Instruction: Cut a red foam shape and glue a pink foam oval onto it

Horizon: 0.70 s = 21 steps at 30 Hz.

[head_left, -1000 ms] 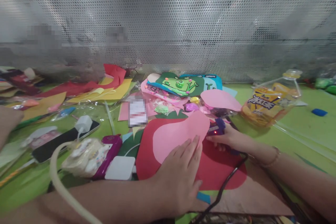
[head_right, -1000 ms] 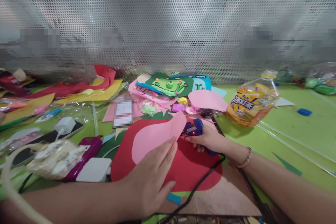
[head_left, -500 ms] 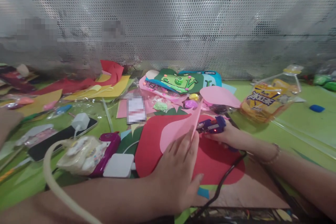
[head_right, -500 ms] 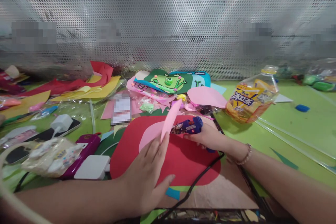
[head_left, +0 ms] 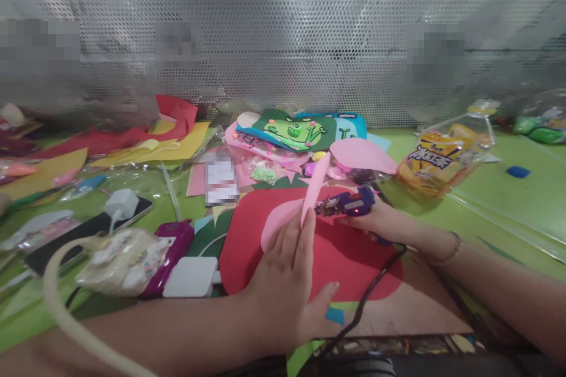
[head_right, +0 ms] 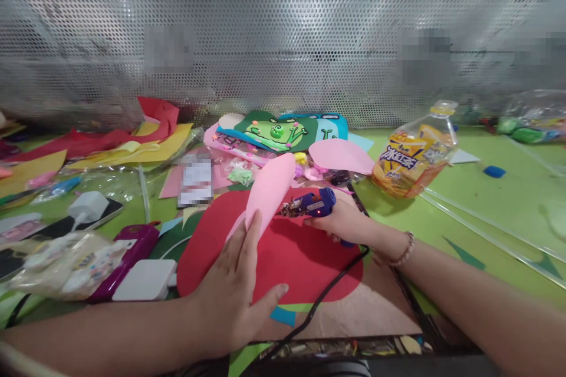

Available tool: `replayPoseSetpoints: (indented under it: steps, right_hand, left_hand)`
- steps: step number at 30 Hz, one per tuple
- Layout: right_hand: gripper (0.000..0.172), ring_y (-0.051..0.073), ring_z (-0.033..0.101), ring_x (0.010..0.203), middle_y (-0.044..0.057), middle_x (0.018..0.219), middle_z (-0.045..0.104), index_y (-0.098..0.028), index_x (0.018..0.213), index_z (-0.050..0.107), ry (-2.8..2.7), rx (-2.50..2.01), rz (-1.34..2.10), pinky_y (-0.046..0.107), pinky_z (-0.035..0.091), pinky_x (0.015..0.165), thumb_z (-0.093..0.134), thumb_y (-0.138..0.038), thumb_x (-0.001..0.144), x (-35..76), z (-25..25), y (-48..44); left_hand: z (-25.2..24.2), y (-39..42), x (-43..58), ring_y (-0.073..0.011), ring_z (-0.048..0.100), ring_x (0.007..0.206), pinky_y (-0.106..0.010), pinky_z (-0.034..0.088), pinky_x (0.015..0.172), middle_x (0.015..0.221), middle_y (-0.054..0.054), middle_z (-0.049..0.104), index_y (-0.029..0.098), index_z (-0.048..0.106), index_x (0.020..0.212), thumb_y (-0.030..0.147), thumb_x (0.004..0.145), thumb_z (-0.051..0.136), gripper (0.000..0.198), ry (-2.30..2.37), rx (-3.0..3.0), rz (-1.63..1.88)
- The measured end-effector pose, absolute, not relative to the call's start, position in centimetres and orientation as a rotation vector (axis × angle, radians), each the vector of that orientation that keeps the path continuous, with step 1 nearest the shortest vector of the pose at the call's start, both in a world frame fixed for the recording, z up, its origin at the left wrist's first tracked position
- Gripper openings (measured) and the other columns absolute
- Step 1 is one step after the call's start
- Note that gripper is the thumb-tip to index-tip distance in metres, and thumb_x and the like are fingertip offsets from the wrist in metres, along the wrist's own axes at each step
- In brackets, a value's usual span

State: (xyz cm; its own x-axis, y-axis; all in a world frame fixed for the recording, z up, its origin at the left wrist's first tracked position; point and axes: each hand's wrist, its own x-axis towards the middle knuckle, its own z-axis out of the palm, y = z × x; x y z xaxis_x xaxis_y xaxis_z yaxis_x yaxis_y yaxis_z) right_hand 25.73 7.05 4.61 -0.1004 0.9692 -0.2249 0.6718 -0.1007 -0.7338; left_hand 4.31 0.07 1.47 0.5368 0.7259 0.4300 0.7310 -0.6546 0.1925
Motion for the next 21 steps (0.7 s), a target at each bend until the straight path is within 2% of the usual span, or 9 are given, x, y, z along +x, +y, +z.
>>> replayPoseSetpoints:
  steps: [6,10,15,21]
  right_hand:
    - [0.023,0.008,0.045,0.034,-0.006,0.04,0.048,-0.019,0.059,0.049,-1.758,-1.722,1.126,0.018,0.038,0.033,0.068,-0.031,0.065,26.1,4.7,7.0]
    - [0.023,0.006,0.042,0.034,-0.005,0.041,0.049,-0.017,0.055,0.053,-1.729,-1.61,1.274,0.017,0.036,0.034,0.065,-0.031,0.069,26.9,4.6,7.1]
    - [0.022,0.006,0.041,0.036,-0.005,0.038,0.047,-0.014,0.058,0.061,-1.728,-1.496,1.35,0.017,0.033,0.036,0.063,-0.033,0.068,27.5,4.5,7.6]
    - [0.023,0.005,0.042,0.036,-0.005,0.039,0.048,-0.013,0.059,0.06,-1.685,-1.479,1.397,0.017,0.032,0.038,0.062,-0.033,0.069,27.8,4.3,7.8]
  left_hand:
    - [1.2,0.2,4.2,-0.0352,0.026,0.133,-0.05,0.038,0.099,0.146,-0.022,0.025,0.011,-0.023,0.141,0.038,0.085,0.047,0.093,-1.242,-2.727,-0.752]
    - [1.1,0.3,4.2,-0.035,0.022,0.134,-0.051,0.036,0.1,0.147,-0.022,0.02,0.009,-0.019,0.142,0.037,0.085,0.047,0.092,-1.208,-2.752,-0.742]
    - [1.1,0.4,4.2,-0.033,0.017,0.137,-0.05,0.033,0.103,0.15,-0.02,0.014,0.008,-0.018,0.142,0.035,0.085,0.048,0.091,-1.18,-2.78,-0.708]
    - [1.1,0.5,4.2,-0.0327,0.015,0.137,-0.048,0.033,0.103,0.15,-0.02,0.014,0.007,-0.016,0.143,0.035,0.085,0.047,0.09,-1.17,-2.784,-0.68]
